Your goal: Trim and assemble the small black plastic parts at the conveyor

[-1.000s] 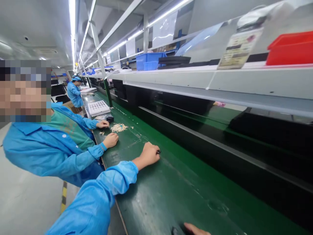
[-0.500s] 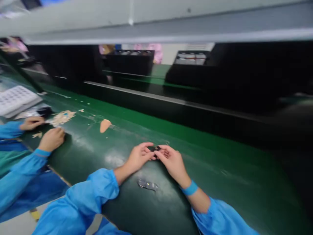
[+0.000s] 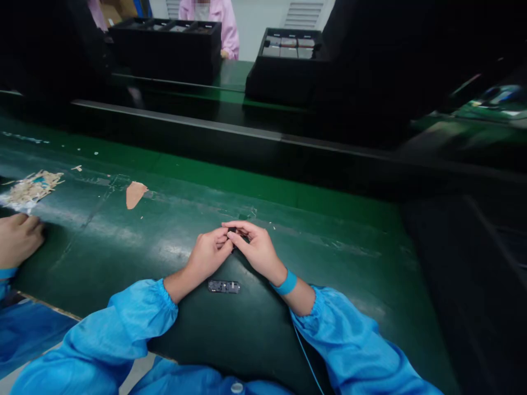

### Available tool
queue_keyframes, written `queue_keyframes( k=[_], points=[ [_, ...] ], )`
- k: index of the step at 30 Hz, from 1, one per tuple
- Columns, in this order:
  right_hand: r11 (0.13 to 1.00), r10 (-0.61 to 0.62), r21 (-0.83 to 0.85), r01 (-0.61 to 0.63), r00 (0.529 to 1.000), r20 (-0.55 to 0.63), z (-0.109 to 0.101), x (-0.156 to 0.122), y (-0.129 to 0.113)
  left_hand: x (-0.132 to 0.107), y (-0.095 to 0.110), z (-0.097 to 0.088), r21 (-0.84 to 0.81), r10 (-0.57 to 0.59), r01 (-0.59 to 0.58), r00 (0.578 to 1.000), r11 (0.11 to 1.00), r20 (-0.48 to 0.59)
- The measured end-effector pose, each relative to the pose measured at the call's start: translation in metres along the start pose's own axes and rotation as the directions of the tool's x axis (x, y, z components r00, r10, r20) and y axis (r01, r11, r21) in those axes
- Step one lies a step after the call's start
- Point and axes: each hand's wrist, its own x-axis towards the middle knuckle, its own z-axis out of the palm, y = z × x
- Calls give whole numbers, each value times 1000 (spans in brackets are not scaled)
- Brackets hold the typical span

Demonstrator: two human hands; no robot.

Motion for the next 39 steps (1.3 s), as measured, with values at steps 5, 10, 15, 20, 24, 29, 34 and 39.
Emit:
queue_keyframes(
  k=[5, 10, 15, 20, 24, 29, 34, 39],
  points=[
    [996, 57, 64, -59, 998, 30, -1, -1, 0, -2, 1, 3, -12, 26, -26, 1000, 1000, -1],
    [998, 56, 14, -56, 998, 4, -2, -3, -2, -5, 5, 6, -17, 55, -55, 998, 998, -25],
    [999, 17, -41, -18, 1000, -25, -2, -2, -6, -5, 4, 7, 62, 79, -76, 996, 995, -40],
    [998, 9, -57, -10, 1000, -23, -2, -2, -8, -5, 2, 7, 135, 98, -90, 994, 987, -56],
    [999, 5, -42, -7, 999, -52, 2, -3, -7, -8, 3, 7, 271, 133, -108, 988, 957, -76],
    [999, -36, -45, 31, 990, -140, 10, -5, -9, -8, 6, 7, 391, 163, -109, 981, 914, -108],
    [990, 52, 134, -44, 997, -54, 4, -4, -7, -4, 6, 7, 40, 61, -58, 996, 998, -68],
    [993, 9, 120, -1, 998, -67, 3, -2, -2, -3, 5, 7, 55, 60, -56, 995, 997, -74]
  ],
)
